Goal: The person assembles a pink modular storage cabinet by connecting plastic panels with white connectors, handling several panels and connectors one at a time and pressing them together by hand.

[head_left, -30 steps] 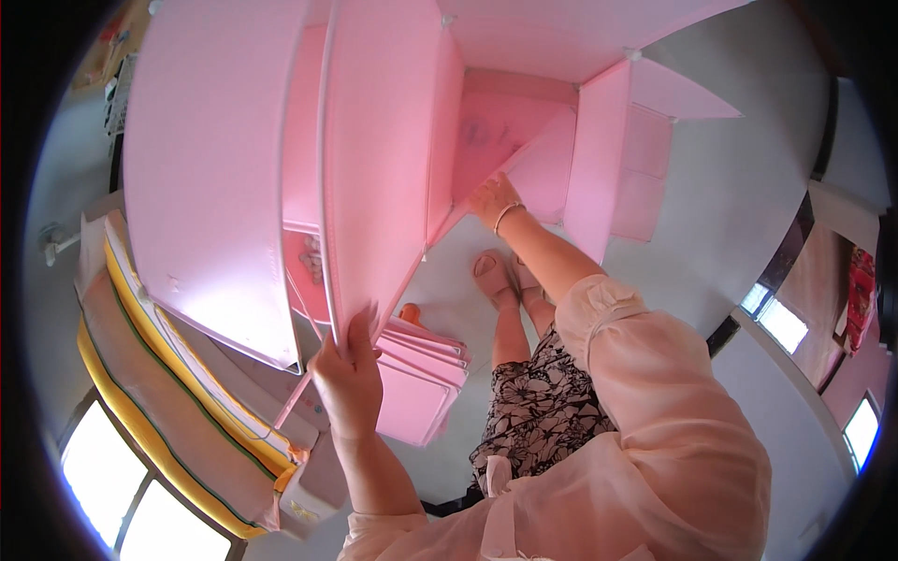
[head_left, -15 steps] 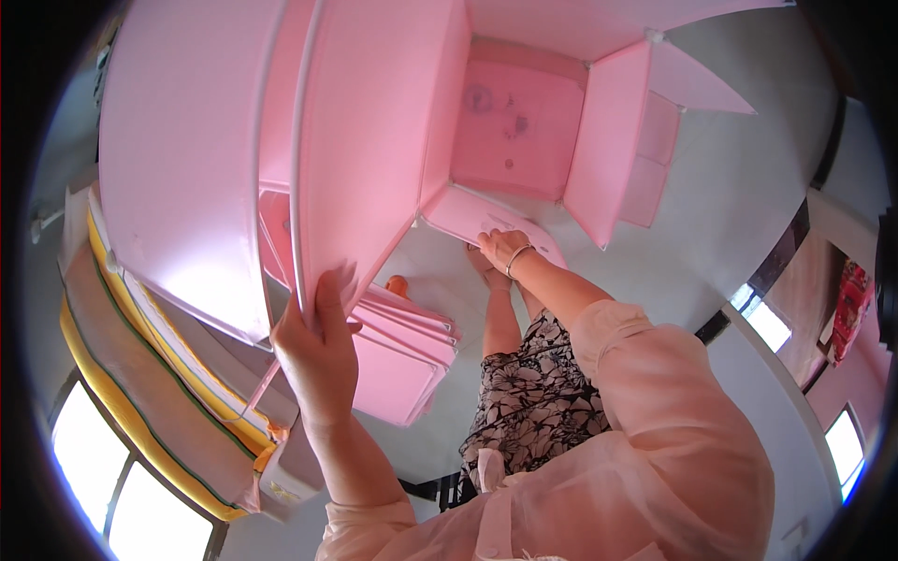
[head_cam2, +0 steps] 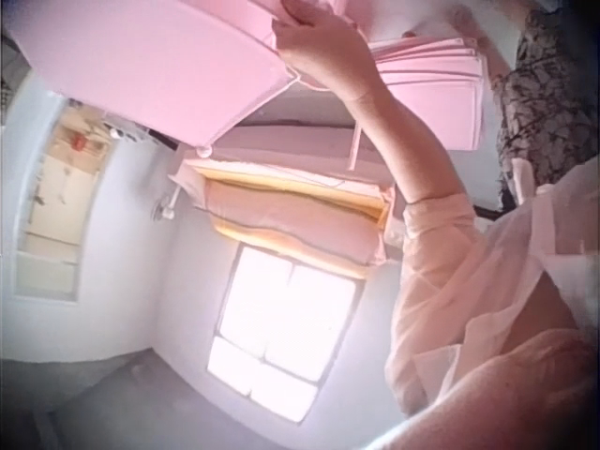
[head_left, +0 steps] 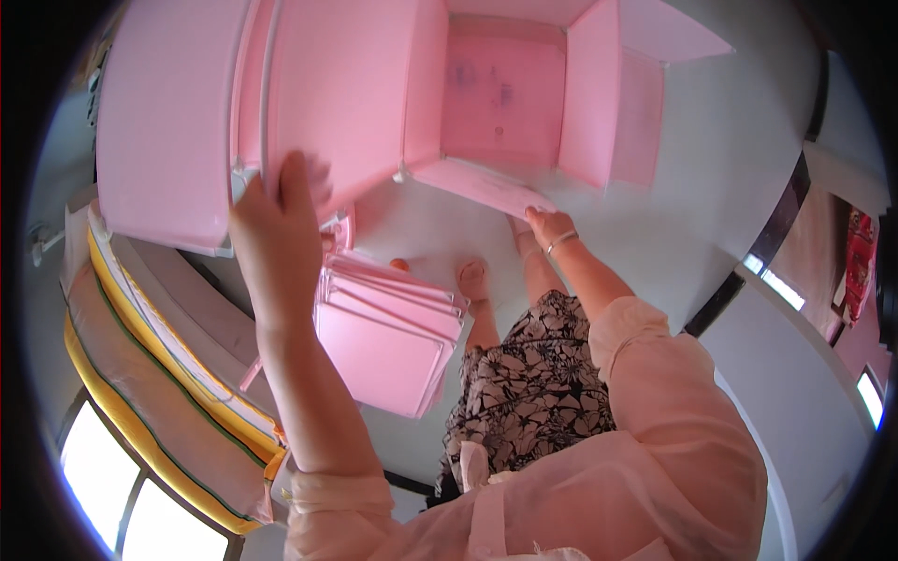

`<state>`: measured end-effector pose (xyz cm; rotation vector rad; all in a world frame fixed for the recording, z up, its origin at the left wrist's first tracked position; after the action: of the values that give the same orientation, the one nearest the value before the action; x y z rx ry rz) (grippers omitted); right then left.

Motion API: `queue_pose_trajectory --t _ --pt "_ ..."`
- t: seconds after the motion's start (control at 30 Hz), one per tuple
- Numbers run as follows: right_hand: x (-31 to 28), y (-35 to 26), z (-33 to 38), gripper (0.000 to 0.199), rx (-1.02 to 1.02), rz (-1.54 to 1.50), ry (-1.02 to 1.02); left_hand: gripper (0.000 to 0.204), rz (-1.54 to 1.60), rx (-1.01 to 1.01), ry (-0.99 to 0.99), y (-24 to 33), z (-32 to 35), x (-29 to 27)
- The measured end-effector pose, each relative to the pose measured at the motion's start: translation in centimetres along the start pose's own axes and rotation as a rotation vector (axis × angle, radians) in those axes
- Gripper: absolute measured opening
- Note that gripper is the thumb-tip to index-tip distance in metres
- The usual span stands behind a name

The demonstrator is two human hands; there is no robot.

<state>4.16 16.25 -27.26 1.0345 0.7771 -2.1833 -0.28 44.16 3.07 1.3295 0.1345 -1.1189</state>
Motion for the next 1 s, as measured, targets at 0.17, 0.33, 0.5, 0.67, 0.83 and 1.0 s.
queue_pose_trajectory --t 0.17,0.33,0.5,0.67,0.83,1.0 --pt "-3.2 2.9 3.3 0.014 -0.034 0.034 -0.037 0.029 -0.051 0.137 -0.115 5.3 -1.2 4.0" --pt "-7.0 3.8 8.3 0.015 0.074 0.035 -0.151 0.029 -0.068 0.226 -0.128 6.7 0.1 6.7" --pt "-7.1 3.5 9.5 0.016 0.131 -0.055 -0.241 0.027 -0.088 0.159 -0.231 7.9 -2.1 12.4" --pt "-8.1 0.4 10.7 0.015 0.083 -0.038 -0.357 0.027 -0.016 0.187 -0.123 5.2 -6.0 12.0" --pt "-8.2 0.3 14.0 0.012 0.037 -0.014 -0.25 0.026 -0.013 0.144 -0.221 5.0 -6.9 7.9" --pt "-10.1 1.4 20.8 0.012 0.084 0.011 -0.252 0.041 0.12 0.112 -0.135 0.7 -3.6 3.7"
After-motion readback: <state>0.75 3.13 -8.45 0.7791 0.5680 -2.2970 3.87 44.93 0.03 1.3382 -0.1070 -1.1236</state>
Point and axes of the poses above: each hand's wrist, its own z-axis away from the middle knuckle, its own x-axis out of the palm, y = z × x, the point moved 2 cm from there along -z, towards the middle knuckle, and after that the axes turned 4 degrees about z, right-handed, at the moved point
